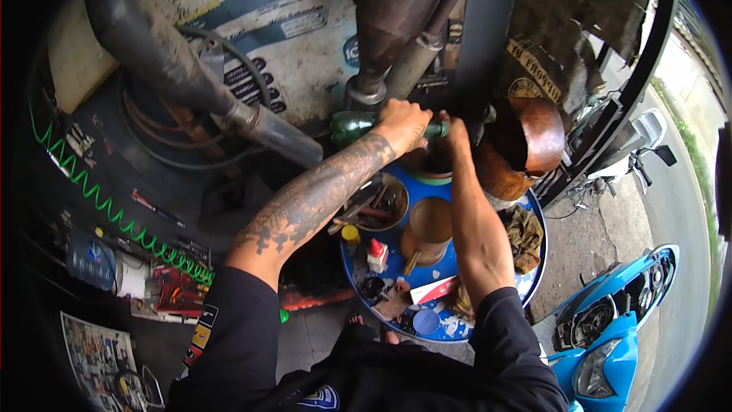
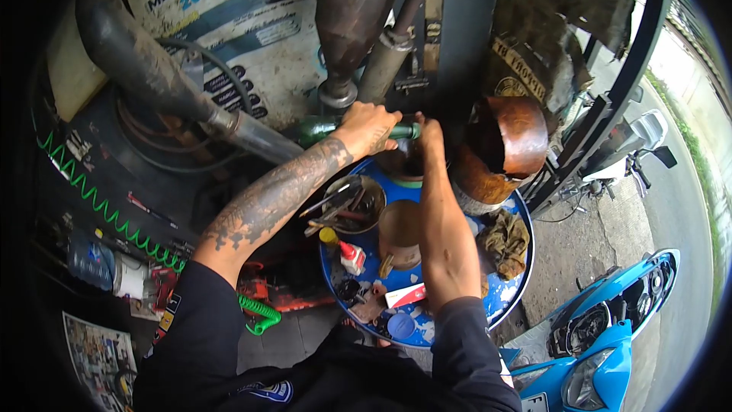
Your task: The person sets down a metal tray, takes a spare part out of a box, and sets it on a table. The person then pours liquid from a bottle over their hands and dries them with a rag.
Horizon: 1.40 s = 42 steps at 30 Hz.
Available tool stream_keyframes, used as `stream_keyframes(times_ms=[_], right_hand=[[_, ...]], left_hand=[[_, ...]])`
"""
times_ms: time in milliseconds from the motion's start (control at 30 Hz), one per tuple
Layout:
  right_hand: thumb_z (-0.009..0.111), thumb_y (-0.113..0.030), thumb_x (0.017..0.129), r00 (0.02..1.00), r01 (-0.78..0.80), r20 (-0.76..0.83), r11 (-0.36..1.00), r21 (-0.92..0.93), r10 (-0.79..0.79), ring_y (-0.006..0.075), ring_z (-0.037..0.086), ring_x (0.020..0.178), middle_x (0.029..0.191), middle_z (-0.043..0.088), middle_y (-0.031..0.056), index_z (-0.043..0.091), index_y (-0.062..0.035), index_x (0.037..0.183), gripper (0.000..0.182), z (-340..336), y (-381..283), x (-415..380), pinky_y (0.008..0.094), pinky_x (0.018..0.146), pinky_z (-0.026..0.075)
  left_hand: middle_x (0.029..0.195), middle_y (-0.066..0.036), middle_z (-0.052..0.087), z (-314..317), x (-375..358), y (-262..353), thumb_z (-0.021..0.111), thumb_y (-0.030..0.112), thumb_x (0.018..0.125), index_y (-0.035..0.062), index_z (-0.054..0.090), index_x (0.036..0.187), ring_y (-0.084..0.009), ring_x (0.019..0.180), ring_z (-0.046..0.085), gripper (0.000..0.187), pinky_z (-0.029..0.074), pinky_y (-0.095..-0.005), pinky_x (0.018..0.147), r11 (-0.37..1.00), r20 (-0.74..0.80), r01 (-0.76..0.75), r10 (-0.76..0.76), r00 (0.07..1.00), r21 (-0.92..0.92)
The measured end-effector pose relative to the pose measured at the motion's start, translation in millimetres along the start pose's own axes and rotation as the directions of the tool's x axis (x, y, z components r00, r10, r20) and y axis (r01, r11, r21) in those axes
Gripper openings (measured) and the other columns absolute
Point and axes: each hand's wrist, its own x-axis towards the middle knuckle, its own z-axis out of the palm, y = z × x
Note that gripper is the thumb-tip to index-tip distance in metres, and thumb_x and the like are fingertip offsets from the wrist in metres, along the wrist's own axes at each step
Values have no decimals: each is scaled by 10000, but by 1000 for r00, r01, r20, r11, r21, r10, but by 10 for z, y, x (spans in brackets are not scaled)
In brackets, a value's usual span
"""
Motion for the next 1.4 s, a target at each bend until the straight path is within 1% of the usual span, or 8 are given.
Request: stream_keyframes(times_ms=[100,333,633,733,833,967,1267,1400], right_hand=[[485,-143,891,964,251,57,959,128,-260,167,603,683,801,658,86,661,-19,923,218,-14,125,36,326,617,482],[544,-304,910,993,-46,111,996,81,36,134,563,561,738,642,62,669,-9,948,323,-174,-285,-118,269,476,441],[504,-390,927,976,168,148,984,-53,-158,128,587,612,690,650,74,695,-13,898,424,-412,-970,-444,277,585,466],[528,-429,922,954,233,173,969,83,-244,85,506,579,652,548,18,648,3,905,449,-532,-1330,-647,245,529,414],[560,-553,845,876,474,179,866,-158,-447,349,624,1007,1001,650,245,633,9,1047,602,-647,-1743,-1025,392,878,466],[627,-454,811,796,599,160,721,-349,-584,398,627,856,837,650,237,601,-51,1084,487,-586,-1762,-1054,458,747,502],[642,-407,827,820,537,-89,813,-226,-566,387,643,844,832,654,239,611,25,1012,471,-991,-2041,-1023,407,727,494],[634,-409,852,742,570,-153,735,-368,-653,229,626,806,835,661,167,601,42,1073,504,-1054,-2091,-1050,338,748,466]], left_hand=[[813,-162,668,82,-169,-38,688,441,754,144,585,1037,-355,823,652,423,494,-457,693,970,6,90,-91,996,-227],[958,-190,659,124,-450,7,665,458,801,39,545,1124,-373,923,622,543,479,-413,786,638,-53,143,-278,959,-757],[1056,-80,604,356,-606,0,666,220,873,-3,500,1160,-81,958,511,399,430,-252,826,232,-192,-117,-337,922,-966],[1037,-148,629,542,-526,19,684,308,843,-4,502,1166,-184,921,591,484,454,-323,812,242,-222,-126,-426,877,-962],[1067,-159,619,605,-401,49,675,262,852,6,486,1190,-238,974,604,464,460,-341,839,337,-317,-172,-440,840,-925],[1156,-139,580,450,-337,209,653,147,864,31,395,1310,-205,1075,564,528,439,-323,921,460,-463,-254,-427,777,-851],[1016,-210,633,498,-582,82,802,382,667,19,508,1160,-355,964,618,679,482,-403,817,550,-326,-88,-352,877,-831],[997,-210,636,411,-857,54,765,464,668,22,505,1169,-380,952,612,717,486,-426,812,620,-238,49,-371,898,-783]])
